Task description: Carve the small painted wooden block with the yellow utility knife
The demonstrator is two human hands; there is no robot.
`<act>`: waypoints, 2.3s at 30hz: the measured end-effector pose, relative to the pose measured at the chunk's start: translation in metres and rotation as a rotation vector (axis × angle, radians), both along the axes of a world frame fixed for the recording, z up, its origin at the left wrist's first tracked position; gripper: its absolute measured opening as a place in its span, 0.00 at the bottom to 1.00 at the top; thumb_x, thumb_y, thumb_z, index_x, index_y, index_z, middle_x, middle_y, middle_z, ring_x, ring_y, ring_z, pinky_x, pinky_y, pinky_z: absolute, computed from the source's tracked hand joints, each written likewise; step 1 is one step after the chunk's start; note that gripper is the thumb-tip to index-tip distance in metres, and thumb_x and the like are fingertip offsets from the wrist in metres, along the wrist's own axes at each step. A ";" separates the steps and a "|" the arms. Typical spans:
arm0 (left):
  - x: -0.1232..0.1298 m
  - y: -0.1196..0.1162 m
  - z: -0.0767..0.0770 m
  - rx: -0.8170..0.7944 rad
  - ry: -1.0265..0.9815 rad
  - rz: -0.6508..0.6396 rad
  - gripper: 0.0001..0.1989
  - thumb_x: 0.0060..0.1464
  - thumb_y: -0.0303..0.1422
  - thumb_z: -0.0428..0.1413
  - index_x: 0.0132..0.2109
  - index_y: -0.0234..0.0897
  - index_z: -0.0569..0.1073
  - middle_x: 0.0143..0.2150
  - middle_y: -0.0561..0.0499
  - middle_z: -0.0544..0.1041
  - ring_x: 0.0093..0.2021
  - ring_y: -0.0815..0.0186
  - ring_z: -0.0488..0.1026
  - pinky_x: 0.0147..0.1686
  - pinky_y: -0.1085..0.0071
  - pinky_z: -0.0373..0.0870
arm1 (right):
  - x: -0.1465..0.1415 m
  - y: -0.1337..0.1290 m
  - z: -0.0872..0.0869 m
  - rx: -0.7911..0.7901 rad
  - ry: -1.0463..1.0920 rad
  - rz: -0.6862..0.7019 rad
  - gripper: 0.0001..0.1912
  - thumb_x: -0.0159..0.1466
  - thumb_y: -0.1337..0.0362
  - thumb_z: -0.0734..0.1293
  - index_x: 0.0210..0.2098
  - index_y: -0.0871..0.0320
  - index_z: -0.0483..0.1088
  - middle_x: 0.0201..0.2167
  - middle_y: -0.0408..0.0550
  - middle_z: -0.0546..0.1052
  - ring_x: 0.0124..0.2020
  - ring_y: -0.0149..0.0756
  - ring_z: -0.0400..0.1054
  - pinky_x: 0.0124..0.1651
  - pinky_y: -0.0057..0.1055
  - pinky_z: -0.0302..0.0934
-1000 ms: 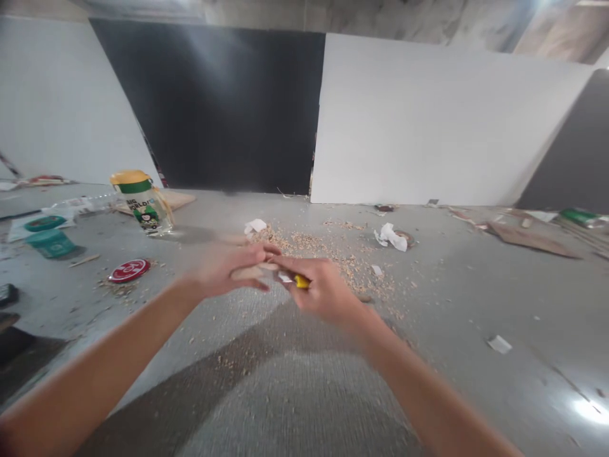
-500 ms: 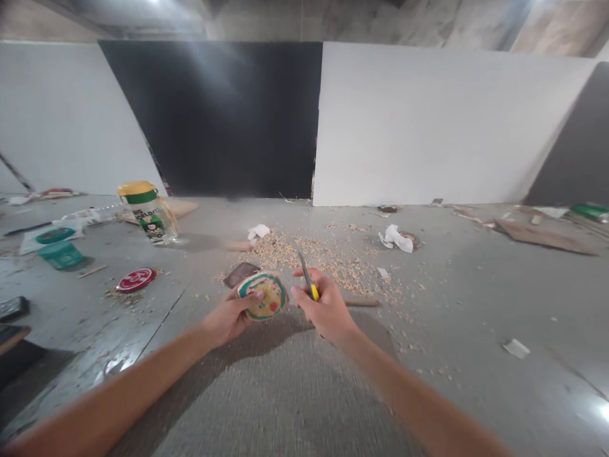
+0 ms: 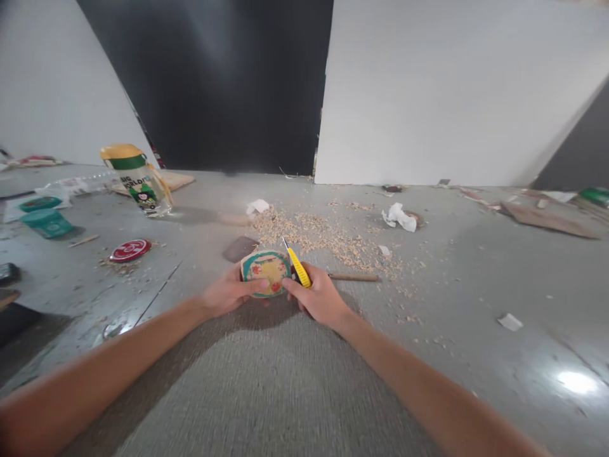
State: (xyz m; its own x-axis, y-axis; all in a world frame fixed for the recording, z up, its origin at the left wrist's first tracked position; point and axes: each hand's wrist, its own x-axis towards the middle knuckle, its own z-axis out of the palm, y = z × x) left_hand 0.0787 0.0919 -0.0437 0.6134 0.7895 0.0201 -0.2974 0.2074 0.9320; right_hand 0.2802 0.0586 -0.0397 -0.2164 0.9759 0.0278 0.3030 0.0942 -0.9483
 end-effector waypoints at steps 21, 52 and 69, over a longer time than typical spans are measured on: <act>-0.003 0.003 0.000 -0.117 0.054 0.014 0.22 0.46 0.30 0.66 0.50 0.36 0.74 0.48 0.41 0.77 0.43 0.56 0.75 0.31 0.62 0.79 | 0.003 -0.001 0.001 -0.118 0.161 -0.031 0.12 0.66 0.55 0.60 0.45 0.54 0.61 0.20 0.34 0.68 0.14 0.26 0.60 0.15 0.22 0.52; -0.001 0.010 0.002 0.599 0.313 0.151 0.26 0.54 0.24 0.55 0.60 0.40 0.64 0.57 0.44 0.69 0.56 0.56 0.66 0.54 0.62 0.65 | -0.004 -0.011 0.002 -0.055 0.025 0.289 0.16 0.71 0.50 0.54 0.35 0.55 0.57 0.20 0.35 0.62 0.16 0.24 0.55 0.18 0.23 0.52; -0.004 0.018 -0.002 0.439 0.259 0.192 0.24 0.58 0.29 0.55 0.61 0.42 0.65 0.52 0.45 0.75 0.38 0.64 0.75 0.39 0.68 0.72 | -0.006 -0.016 0.008 -0.066 -0.105 0.410 0.17 0.71 0.50 0.55 0.30 0.53 0.55 0.20 0.37 0.62 0.18 0.26 0.54 0.18 0.24 0.51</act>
State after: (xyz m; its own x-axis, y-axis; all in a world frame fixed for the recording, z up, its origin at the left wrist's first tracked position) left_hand 0.0752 0.1103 -0.0459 0.4874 0.8393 0.2408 -0.0406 -0.2536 0.9664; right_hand 0.2747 0.0429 -0.0315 -0.5853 0.8074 -0.0744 0.3482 0.1675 -0.9223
